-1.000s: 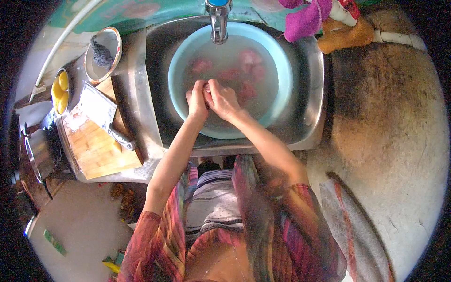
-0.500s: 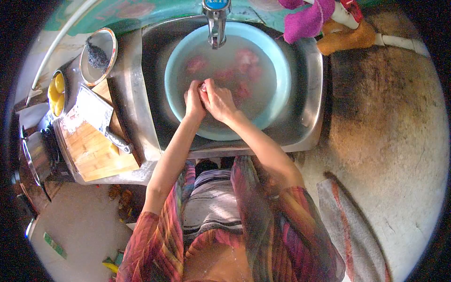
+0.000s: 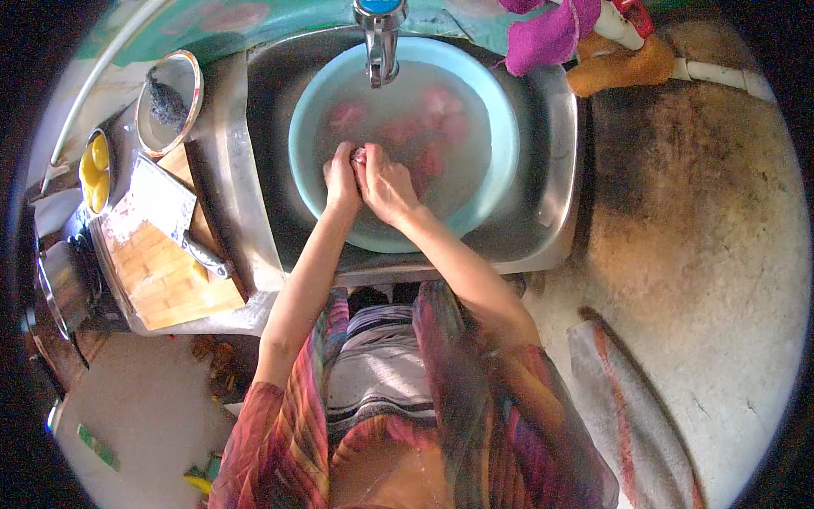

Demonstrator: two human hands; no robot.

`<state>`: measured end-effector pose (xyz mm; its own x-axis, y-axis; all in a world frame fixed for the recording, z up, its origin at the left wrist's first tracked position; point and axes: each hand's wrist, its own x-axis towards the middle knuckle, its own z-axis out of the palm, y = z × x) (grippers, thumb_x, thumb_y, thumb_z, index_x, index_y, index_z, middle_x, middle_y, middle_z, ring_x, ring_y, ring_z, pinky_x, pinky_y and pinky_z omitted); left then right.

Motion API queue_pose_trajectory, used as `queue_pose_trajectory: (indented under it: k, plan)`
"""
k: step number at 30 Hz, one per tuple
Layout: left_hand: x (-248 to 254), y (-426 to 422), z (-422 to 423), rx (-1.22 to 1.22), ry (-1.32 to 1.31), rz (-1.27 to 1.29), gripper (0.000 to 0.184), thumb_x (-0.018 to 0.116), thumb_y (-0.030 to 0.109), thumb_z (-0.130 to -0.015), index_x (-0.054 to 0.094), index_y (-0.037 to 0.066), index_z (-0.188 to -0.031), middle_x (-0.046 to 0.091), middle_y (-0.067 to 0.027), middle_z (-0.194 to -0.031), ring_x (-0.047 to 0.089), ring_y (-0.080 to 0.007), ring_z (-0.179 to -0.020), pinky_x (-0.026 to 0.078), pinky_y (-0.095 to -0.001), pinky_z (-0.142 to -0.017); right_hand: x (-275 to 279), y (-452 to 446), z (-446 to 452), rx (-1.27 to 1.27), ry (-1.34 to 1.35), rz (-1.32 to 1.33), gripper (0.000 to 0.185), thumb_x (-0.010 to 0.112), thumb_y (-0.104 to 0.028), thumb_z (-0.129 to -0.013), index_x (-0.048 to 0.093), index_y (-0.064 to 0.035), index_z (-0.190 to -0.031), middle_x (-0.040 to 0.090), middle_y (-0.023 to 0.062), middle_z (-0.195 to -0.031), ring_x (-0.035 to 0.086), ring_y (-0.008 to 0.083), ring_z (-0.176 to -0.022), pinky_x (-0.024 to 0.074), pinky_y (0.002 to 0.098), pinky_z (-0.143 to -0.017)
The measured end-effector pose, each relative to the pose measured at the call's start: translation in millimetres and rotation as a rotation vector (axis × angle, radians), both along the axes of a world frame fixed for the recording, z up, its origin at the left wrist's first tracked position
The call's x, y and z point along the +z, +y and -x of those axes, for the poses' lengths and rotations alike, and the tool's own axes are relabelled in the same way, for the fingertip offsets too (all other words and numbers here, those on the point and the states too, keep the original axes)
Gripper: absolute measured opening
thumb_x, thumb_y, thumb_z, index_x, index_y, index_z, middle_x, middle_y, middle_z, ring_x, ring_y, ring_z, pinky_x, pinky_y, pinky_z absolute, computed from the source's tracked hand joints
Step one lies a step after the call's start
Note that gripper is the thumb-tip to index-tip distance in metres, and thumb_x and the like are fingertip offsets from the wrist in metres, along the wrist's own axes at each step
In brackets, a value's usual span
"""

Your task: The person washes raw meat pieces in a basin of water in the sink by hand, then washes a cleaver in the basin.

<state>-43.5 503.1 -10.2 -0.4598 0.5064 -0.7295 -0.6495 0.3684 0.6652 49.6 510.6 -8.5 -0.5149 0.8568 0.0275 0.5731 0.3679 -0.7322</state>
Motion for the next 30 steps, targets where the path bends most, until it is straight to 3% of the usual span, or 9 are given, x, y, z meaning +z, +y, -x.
queue_pose_trajectory:
  k: [14,22,30]
  plan:
    - [15.8,-1.3,3.5,0.02,0.07,0.046,0.026,0.051,0.022,-0.075,0.055,0.001,-0.062,0.056,-0.0053,-0.065,0.051,-0.0156,-0.062,0.042,-0.0332,-0.06,2.0,-0.8,11.8,-0.04,0.003,-0.034,0.023,0.043,-0.023,-0.092,0.038,-0.0023,-0.103,0.061,0.022,-0.079,0.06,0.0407,-0.063,0.0469,0.0491,-0.052]
    - [5.1,-2.9,4.4,0.028,0.103,0.062,0.032,0.051,0.027,-0.075,0.063,-0.003,-0.073,0.062,-0.01,-0.073,0.055,-0.0195,-0.066,0.044,-0.0331,-0.066,3.4,0.4,13.3,-0.043,-0.018,-0.009,0.024,0.044,-0.023,-0.092,0.04,-0.002,-0.102,0.061,0.0198,-0.074,0.061,0.0379,-0.061,0.0483,0.0467,-0.051]
    - [0.1,-3.8,4.4,0.024,0.059,0.048,0.033,0.051,0.029,-0.077,0.062,-0.002,-0.074,0.062,-0.0088,-0.075,0.055,-0.0191,-0.069,0.044,-0.0334,-0.067,5.3,1.4,13.9,-0.048,-0.023,0.03,0.022,0.044,-0.021,-0.092,0.04,-0.0025,-0.104,0.061,0.0202,-0.073,0.06,0.0398,-0.063,0.0473,0.048,-0.052]
